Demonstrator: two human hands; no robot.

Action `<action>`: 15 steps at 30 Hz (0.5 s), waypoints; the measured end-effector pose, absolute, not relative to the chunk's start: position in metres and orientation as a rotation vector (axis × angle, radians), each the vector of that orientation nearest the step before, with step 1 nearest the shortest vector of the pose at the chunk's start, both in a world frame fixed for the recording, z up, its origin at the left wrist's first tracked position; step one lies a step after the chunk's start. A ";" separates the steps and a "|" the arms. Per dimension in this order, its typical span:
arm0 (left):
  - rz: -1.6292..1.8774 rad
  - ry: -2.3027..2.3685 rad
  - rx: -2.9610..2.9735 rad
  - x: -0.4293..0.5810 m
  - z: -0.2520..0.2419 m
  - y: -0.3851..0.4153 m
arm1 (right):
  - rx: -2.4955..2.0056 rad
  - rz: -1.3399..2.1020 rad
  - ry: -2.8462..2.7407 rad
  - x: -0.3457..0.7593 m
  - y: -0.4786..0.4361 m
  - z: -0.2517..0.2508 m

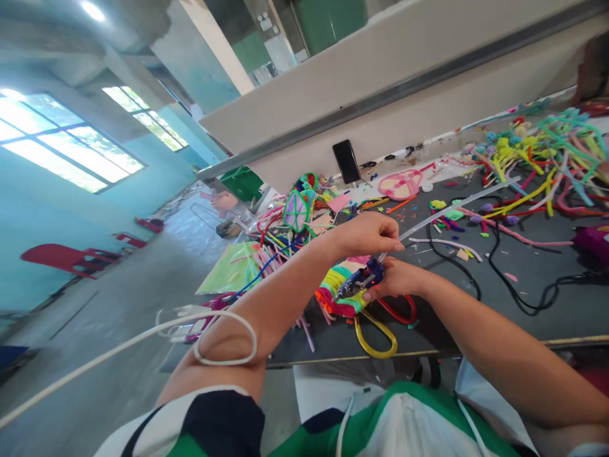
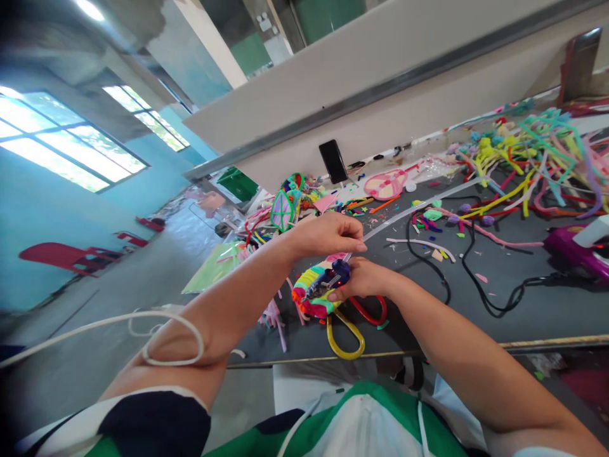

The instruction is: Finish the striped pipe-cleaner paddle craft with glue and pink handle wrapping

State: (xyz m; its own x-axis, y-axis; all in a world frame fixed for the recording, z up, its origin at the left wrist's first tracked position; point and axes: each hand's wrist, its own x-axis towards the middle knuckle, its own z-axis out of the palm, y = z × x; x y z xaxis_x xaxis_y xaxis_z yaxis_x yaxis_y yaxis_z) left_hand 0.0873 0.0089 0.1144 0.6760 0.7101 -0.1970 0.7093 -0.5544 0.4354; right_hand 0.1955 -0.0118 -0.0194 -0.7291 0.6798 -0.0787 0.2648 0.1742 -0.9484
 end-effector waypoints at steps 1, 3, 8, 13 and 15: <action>0.000 1.071 2.426 0.088 0.114 0.009 | -0.895 1.590 -2.075 0.195 -0.012 -0.019; -0.013 0.994 2.486 0.091 0.110 0.010 | -0.915 1.648 -2.024 0.194 -0.013 -0.016; -0.027 0.861 2.629 0.100 0.099 0.018 | -0.944 1.723 -1.955 0.193 -0.016 -0.012; 0.072 0.903 2.647 0.103 0.101 0.022 | -0.970 1.649 -1.845 0.197 -0.010 -0.018; 0.168 0.930 2.602 0.097 0.108 0.022 | -0.899 1.663 -1.792 0.200 -0.005 -0.018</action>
